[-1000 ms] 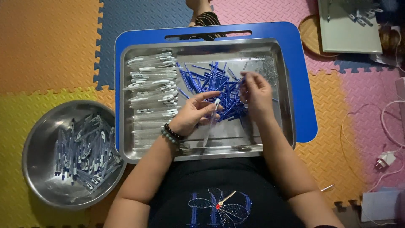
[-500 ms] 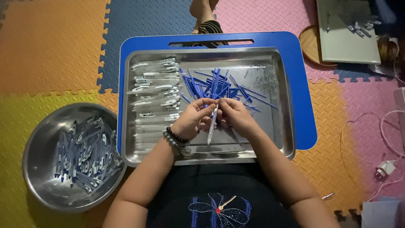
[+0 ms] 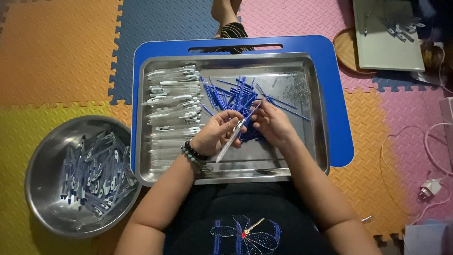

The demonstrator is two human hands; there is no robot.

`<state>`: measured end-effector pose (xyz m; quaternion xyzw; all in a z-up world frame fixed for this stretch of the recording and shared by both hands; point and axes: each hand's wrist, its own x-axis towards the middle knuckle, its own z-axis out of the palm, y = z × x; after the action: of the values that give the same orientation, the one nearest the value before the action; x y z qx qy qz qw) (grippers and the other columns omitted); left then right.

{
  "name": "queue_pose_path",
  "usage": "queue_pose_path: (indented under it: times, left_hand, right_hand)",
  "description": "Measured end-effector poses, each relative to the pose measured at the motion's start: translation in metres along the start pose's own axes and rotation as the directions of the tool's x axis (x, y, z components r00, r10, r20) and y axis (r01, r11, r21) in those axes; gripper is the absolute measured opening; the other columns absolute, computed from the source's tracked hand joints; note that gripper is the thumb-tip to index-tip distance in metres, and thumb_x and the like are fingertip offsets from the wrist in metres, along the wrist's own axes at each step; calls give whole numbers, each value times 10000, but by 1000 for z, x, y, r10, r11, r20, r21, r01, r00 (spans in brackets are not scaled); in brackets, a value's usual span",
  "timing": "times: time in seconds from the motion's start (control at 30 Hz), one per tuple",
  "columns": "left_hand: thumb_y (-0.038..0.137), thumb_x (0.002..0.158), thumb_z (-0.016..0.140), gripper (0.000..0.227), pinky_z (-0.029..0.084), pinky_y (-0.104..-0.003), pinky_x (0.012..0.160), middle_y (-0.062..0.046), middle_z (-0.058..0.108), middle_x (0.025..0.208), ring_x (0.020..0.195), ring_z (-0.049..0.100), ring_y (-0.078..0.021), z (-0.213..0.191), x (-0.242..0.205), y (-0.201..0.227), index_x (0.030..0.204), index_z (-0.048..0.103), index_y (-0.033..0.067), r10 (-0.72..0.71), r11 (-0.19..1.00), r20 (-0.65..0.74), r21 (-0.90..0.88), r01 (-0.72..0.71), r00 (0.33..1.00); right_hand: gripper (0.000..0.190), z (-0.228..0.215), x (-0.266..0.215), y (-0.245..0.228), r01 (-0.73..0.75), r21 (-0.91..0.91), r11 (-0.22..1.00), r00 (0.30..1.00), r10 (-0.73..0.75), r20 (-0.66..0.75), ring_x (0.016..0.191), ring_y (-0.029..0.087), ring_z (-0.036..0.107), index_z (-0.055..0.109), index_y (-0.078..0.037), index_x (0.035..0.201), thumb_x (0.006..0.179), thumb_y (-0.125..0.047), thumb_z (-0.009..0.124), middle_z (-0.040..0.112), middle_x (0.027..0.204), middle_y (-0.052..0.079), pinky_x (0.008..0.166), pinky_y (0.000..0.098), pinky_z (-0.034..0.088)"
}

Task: Assembling pens by manually inserting ink refills into clear plastic pen barrels on a metal tray.

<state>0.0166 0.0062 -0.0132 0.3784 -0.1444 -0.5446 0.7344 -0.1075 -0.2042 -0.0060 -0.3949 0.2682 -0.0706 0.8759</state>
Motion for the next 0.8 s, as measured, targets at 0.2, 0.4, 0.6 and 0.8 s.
queue_pose_path:
  times: [0.2, 0.4, 0.6, 0.8]
  left_hand:
    - [253, 1089, 769, 379, 732, -477, 614, -253, 803, 1017, 703, 842, -348, -6, 3, -4, 1350, 613, 26, 13, 999, 6, -32, -12, 1000]
    - [239, 1099, 753, 352, 738, -488, 619, -269, 819, 1029, 706, 843, -350, -12, 6, -6, 1349, 620, 30, 1, 998, 26, -61, 0, 1000]
    - [270, 1113, 730, 350, 739, -517, 665, -251, 829, 1045, 722, 847, -357, -20, 7, -6, 1359, 614, 49, -20, 998, 30, -51, 21, 999]
    - [321, 1116, 724, 343, 723, -457, 596, -245, 836, 989, 669, 838, -305, -8, 4, 1, 1308, 637, 50, -33, 997, -88, -68, 28, 996]
  right_hand:
    - [240, 2, -1, 9, -89, -13, 996, 983, 90, 162, 1040, 250, 845, 714, -83, 1272, 1112, -260, 735, 817, 1111, 124, 825, 327, 693]
    - [168, -4, 1, -6, -70, 130, 989, 987, 50, 150, 960, 262, 851, 672, -128, 1260, 1183, -268, 620, 800, 1075, 109, 760, 369, 737]
    - [164, -11, 6, 1, -53, 89, 995, 982, 36, 185, 1064, 312, 853, 634, -142, 1306, 1184, -250, 608, 816, 1204, 152, 837, 410, 740]
    - [136, -10, 4, 2, -57, 148, 987, 982, 28, 187, 1066, 336, 856, 648, -158, 1254, 1194, -262, 585, 834, 1209, 178, 842, 432, 745]
